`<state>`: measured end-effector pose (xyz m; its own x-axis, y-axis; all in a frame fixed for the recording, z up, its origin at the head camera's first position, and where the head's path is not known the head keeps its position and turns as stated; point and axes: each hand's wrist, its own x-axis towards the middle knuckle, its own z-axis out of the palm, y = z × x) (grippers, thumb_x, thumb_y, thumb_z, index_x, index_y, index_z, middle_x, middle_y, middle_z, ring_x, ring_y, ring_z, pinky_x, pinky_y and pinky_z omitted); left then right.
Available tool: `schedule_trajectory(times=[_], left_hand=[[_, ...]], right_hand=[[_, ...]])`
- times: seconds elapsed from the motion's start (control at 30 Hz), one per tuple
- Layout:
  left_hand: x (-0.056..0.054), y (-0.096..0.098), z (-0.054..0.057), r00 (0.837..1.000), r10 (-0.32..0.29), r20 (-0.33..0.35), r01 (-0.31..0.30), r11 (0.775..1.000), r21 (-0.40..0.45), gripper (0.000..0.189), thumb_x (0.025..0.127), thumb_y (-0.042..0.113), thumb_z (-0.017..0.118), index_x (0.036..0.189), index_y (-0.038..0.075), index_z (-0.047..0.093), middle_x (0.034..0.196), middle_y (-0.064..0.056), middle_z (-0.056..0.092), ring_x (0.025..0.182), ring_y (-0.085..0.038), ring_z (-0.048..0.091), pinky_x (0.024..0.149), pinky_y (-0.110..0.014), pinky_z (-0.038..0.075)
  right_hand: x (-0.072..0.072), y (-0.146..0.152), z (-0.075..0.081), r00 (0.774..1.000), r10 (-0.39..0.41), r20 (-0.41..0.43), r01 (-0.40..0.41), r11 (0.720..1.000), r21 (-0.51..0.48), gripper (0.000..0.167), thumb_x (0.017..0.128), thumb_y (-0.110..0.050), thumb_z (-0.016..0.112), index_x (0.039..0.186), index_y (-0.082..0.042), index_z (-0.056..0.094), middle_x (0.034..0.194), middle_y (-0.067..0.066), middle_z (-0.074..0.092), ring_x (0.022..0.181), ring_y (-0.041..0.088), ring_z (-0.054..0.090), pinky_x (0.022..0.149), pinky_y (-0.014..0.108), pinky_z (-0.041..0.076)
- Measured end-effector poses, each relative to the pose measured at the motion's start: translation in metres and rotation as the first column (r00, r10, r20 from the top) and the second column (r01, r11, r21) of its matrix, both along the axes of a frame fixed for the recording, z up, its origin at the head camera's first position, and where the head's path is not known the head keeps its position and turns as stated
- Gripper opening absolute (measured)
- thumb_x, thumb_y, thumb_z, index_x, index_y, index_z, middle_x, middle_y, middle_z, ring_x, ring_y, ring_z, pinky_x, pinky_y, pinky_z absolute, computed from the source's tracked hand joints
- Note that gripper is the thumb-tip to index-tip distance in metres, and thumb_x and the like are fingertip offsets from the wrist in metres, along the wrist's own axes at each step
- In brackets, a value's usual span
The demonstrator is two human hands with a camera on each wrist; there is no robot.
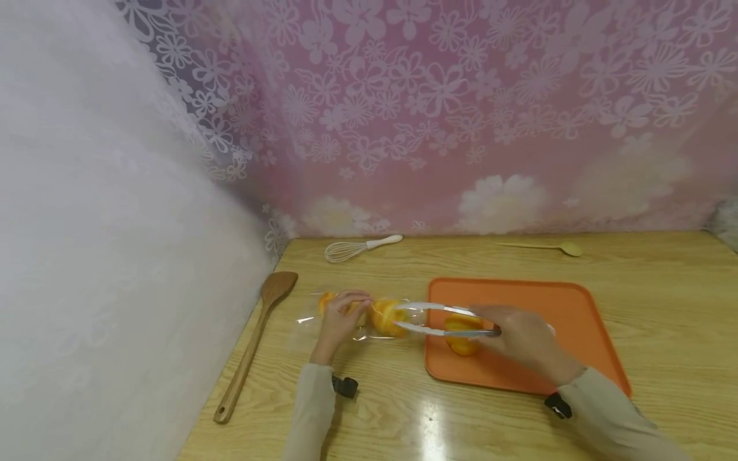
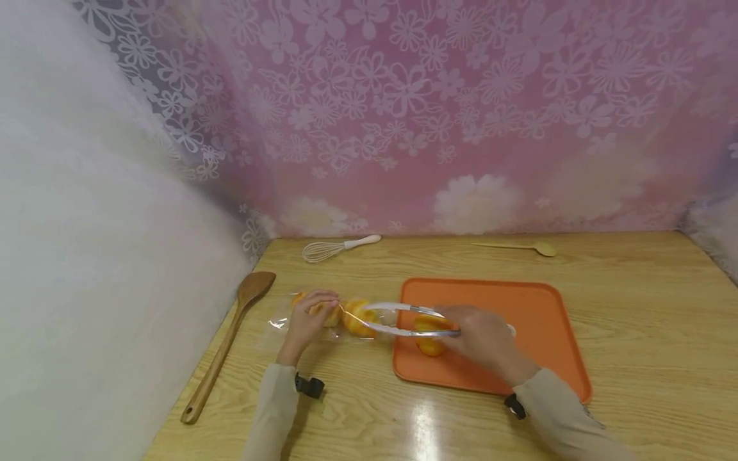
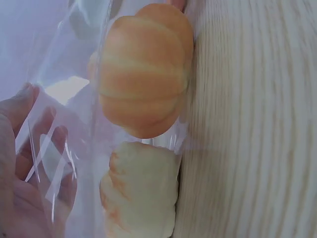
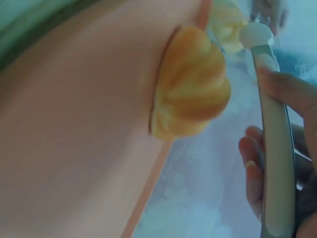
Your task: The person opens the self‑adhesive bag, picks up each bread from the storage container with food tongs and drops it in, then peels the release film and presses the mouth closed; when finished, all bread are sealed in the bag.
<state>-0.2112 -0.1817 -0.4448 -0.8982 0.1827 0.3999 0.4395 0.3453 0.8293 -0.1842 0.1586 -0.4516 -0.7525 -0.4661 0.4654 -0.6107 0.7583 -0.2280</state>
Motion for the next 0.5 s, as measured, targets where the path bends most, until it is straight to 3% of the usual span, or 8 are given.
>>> schedule_trajectory(times=[0.23,0.4,0.5], left_hand=[[0.000,-0.003,0.000,0.996,0.054,-0.065,-0.054,0.999,0.010,0.012,0.089,0.000,0.067,0.094,-0.010,0.070,0.104,-0.026,0.069,0.104,-0.027,0.065,0.101,-0.032,0.050],[0.001,-0.002,0.001,0.993,0.065,-0.098,-0.065,0.998,0.003,0.012,0.089,0.000,0.067,0.095,-0.010,0.070,0.104,-0.025,0.070,0.103,-0.030,0.065,0.102,-0.033,0.050],[0.001,-0.002,0.000,0.992,0.076,-0.103,-0.076,0.997,0.004,0.012,0.089,0.000,0.067,0.096,-0.010,0.071,0.103,-0.024,0.070,0.103,-0.032,0.064,0.102,-0.033,0.050]], right_hand=[[0.006,0.009,0.009,0.988,-0.023,0.152,0.023,1.000,0.004,0.049,0.075,-0.036,0.083,0.115,-0.010,0.072,0.073,-0.007,0.068,0.052,-0.007,0.039,0.044,0.016,0.032],[0.012,0.015,0.015,0.968,-0.034,0.249,0.030,0.999,0.020,0.048,0.078,-0.036,0.080,0.118,-0.010,0.071,0.085,-0.001,0.074,0.052,-0.007,0.040,0.045,0.017,0.032],[0.011,0.016,0.017,0.966,-0.037,0.255,0.025,0.999,0.048,0.044,0.081,-0.036,0.078,0.117,-0.012,0.072,0.093,0.003,0.076,0.052,-0.007,0.043,0.044,0.018,0.032]])
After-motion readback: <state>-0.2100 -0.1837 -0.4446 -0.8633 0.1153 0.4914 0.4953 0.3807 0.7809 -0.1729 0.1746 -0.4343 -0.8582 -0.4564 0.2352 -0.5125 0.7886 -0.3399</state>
